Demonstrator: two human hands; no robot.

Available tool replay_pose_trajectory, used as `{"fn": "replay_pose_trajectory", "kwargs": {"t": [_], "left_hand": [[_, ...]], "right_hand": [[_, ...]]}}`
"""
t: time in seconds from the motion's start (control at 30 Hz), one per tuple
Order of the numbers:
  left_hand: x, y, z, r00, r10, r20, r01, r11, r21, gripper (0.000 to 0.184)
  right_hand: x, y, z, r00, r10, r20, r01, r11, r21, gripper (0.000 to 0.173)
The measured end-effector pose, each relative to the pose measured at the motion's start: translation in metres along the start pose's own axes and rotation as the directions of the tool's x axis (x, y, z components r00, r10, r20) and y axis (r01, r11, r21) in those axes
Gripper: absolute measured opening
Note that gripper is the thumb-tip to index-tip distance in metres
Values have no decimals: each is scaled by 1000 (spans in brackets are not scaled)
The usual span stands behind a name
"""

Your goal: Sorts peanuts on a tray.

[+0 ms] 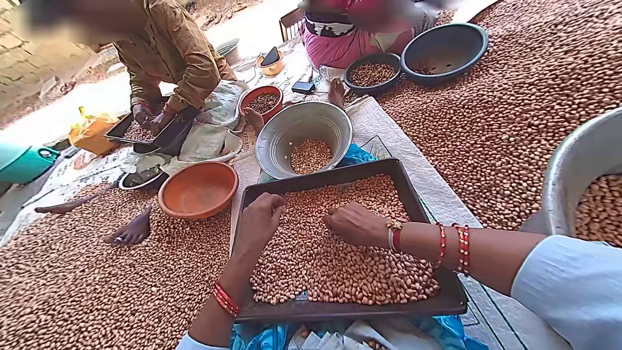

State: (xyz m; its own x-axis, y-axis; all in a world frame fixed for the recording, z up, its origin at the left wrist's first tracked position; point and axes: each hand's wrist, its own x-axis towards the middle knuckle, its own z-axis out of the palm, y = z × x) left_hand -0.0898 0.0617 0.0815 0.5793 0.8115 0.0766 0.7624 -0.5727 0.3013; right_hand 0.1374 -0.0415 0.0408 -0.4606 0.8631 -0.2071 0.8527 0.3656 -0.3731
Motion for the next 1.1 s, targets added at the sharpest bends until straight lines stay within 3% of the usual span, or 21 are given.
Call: {"fn": "replay_pose_trajectory", "kwargs": {"t": [0.07,0.13,0.43,0.5,0.53,0.57,0.6,0.63,0.67,0.7,0.73,0.8,0.9,1.1], "left_hand": [[-7,1,10,967,-102,232,69,987,148,21],[-13,2,20,922,-187,339,101,961,258,23],[-12,13,34,846,-263,464,59,911,408,29],[-6,16,32,818,-291,496,59,900,431,31],[-2,15,26,834,-283,474,81,912,403,31],[-1,11,18,890,-240,388,116,941,317,30],[-1,3,11,968,-156,199,119,975,185,28],[1,-7,7,997,-60,-57,65,995,78,26],[6,-15,2,966,0,-257,10,999,40,28],[10,-20,-3,937,16,-348,-4,999,36,30],[11,-23,-6,938,-1,-347,14,999,34,28],[8,-21,-8,987,-95,-127,105,992,72,21],[7,-15,9,958,-212,194,163,957,240,23],[4,-13,33,934,-228,277,140,942,305,26]], "right_hand": [[0,-1,-2,1000,-5,14,5,1000,-7,18],[-2,-5,-6,999,-9,46,10,1000,-12,18],[-6,-9,-36,963,-33,267,33,999,3,20],[-9,-1,-51,985,15,169,-14,1000,-8,22],[-11,3,-59,999,50,4,-51,999,21,22],[-12,8,-66,974,84,-210,-73,996,59,23],[-12,15,-71,892,96,-442,-72,995,72,24],[-11,21,-77,778,94,-621,-67,996,67,25],[-12,27,-83,691,101,-716,-81,995,63,27],[-15,31,-88,649,120,-751,-104,992,69,28],[-17,36,-89,645,139,-751,-123,989,78,26],[-18,40,-87,727,202,-656,-159,979,126,23],[-16,36,-82,866,235,-441,-200,972,124,25],[-13,23,-73,958,155,-243,-145,988,56,26]]}}
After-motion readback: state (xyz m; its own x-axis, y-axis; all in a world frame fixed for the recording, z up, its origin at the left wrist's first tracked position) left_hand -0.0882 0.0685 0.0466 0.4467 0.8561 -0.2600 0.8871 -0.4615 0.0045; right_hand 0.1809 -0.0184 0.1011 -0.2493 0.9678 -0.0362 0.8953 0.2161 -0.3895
